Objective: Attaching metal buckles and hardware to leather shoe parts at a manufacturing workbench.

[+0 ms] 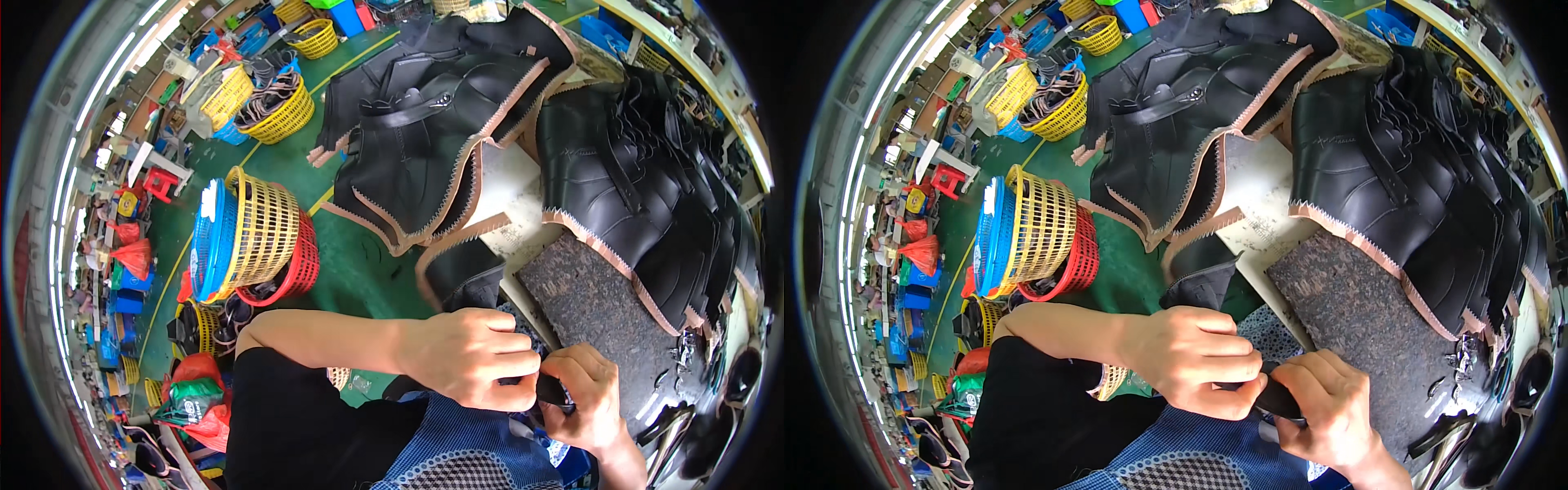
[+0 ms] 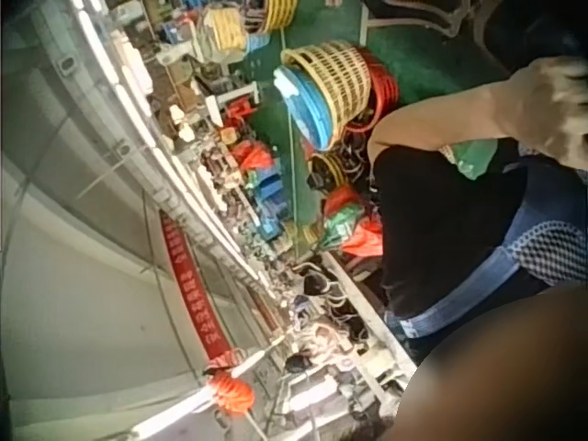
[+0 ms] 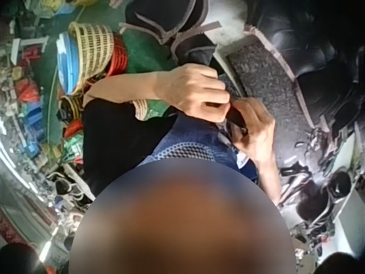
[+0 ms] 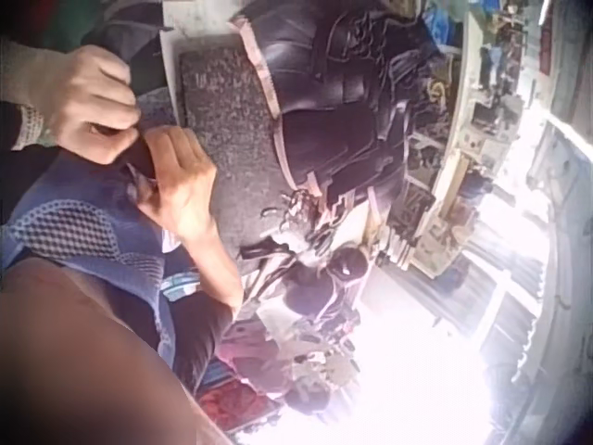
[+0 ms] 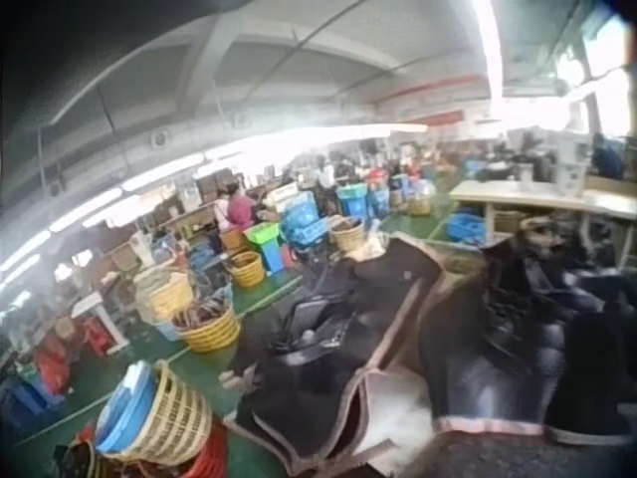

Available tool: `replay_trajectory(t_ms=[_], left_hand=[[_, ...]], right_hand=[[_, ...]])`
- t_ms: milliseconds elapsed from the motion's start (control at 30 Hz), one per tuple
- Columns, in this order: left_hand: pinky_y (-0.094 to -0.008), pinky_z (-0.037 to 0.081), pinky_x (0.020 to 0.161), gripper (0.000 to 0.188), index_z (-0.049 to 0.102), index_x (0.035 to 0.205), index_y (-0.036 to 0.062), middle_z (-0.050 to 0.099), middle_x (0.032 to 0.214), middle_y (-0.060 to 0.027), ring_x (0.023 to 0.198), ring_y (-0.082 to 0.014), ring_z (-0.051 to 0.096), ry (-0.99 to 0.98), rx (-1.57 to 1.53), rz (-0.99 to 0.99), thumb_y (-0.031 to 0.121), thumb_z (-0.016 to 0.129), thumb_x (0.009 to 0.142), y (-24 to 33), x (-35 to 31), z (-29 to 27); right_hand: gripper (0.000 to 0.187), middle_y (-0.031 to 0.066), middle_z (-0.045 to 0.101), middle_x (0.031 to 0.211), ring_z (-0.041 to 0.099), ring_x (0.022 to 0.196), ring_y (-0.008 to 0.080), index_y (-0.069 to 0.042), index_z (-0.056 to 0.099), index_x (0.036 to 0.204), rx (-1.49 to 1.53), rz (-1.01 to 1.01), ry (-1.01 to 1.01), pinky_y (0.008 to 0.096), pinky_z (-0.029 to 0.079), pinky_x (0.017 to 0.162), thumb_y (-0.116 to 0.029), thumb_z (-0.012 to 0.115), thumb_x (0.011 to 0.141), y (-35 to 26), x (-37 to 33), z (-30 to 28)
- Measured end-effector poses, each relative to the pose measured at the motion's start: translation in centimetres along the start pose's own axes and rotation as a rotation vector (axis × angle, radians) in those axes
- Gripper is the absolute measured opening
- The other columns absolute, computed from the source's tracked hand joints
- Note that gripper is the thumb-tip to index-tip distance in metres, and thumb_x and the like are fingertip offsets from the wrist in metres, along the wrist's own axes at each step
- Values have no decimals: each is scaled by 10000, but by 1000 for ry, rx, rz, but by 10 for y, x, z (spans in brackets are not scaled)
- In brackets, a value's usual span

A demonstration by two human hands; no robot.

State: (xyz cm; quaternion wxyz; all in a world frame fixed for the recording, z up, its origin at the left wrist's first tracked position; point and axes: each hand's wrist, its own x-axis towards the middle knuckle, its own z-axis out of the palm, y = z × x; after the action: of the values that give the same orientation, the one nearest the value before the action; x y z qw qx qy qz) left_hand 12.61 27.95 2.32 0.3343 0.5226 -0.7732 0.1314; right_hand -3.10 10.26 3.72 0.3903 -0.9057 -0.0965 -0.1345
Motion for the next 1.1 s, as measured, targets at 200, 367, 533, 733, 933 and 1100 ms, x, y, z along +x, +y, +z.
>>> replay_trajectory(t_ms=[200, 367, 533, 733, 933, 1100], left_hand=[[-336, 532, 592, 260, 681, 1011, -1, 600, 822, -85, 708, -222, 649, -215, 76, -254, 108, 692, 776, -29, 45, -61], [-313, 563, 890, 344, 659, 1239, -23, 736, 1093, -86, 942, -169, 715, 169, -118, -1026, 163, 688, 951, -116, 87, -165], [-328, 473, 976, 396, 638, 1268, -9, 713, 1148, -74, 1056, -189, 653, -317, 81, -1124, 263, 671, 983, -315, -56, -149], [-418, 455, 1040, 520, 521, 1430, 53, 614, 1302, -190, 1230, -362, 589, -315, 677, -752, 177, 684, 951, -296, -54, -111], [-359, 394, 1118, 328, 606, 1338, 36, 609, 1339, -104, 1255, -224, 565, 76, 483, -535, 128, 616, 1024, -174, 30, -79], [-334, 542, 854, 310, 701, 1126, 9, 674, 1116, -120, 981, -212, 664, -168, -434, -439, 5, 777, 826, -49, 70, 42]], right_hand=[[384, 174, 691, 951, 671, 856, 348, 40, 687, 1003, -238, 6, 294, 434, 536, 781, -169, 865, 734, -9, 25, -44], [424, 188, 685, 1285, 651, 1230, 306, -12, 644, 1323, -837, 70, 866, 434, 496, 1076, -314, 593, 1030, -11, -46, -152], [182, 55, 735, 983, 660, 857, 94, -28, 734, 1092, -383, 588, 806, 249, 526, 748, -128, 700, 944, 21, -104, -143], [279, 120, 697, 858, 698, 774, 264, -26, 715, 942, -376, 1100, 402, 369, 555, 735, -280, 784, 851, 61, -170, -99], [287, 107, 628, 828, 635, 765, 244, -15, 634, 874, -338, 1145, 464, 376, 515, 710, -225, 817, 805, 82, -171, -85], [173, 66, 660, 776, 630, 703, 142, -17, 631, 852, -7, 836, 612, 305, 520, 679, -75, 794, 841, 65, -143, -69]])
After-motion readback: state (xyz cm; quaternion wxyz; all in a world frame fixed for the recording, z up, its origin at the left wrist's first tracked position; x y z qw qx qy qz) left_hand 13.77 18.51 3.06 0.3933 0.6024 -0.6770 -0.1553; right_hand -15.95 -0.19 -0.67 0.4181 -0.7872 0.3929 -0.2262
